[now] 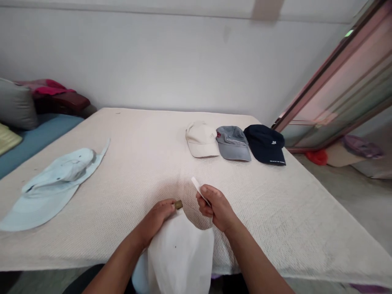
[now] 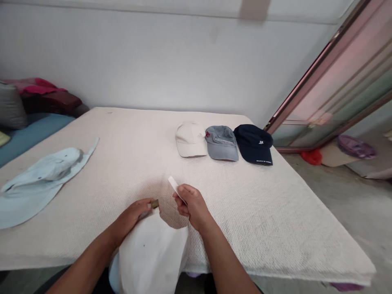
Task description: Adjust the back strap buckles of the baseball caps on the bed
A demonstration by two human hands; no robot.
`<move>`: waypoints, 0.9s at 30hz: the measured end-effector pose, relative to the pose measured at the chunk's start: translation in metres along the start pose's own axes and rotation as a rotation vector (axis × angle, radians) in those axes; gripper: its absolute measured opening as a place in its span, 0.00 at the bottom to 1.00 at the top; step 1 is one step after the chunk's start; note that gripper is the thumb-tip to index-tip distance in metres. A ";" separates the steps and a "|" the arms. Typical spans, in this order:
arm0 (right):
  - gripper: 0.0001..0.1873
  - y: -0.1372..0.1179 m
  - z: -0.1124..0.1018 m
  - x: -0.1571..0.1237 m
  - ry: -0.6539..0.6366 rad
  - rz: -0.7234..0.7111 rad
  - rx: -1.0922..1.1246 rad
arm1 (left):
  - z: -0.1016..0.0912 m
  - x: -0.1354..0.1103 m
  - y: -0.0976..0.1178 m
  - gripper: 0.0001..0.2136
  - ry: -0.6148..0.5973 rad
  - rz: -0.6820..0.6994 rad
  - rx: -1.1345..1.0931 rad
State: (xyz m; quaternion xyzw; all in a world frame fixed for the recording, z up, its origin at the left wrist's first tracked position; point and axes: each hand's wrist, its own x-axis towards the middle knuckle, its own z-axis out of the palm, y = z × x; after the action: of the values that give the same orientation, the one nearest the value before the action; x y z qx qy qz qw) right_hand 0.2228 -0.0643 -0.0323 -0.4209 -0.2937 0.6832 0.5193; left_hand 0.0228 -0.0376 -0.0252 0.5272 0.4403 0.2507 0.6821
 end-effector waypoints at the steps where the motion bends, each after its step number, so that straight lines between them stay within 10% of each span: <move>1: 0.16 0.000 0.001 0.000 -0.003 -0.001 -0.002 | 0.001 -0.001 0.000 0.09 -0.016 -0.003 -0.007; 27: 0.15 0.000 0.000 -0.009 -0.192 0.060 -0.121 | 0.007 -0.011 -0.006 0.07 -0.133 -0.068 -0.352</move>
State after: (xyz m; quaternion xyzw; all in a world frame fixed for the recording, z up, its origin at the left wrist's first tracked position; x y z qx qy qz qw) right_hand 0.2237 -0.0731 -0.0303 -0.3926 -0.3702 0.7167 0.4419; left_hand 0.0228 -0.0519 -0.0272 0.3998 0.3611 0.2656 0.7995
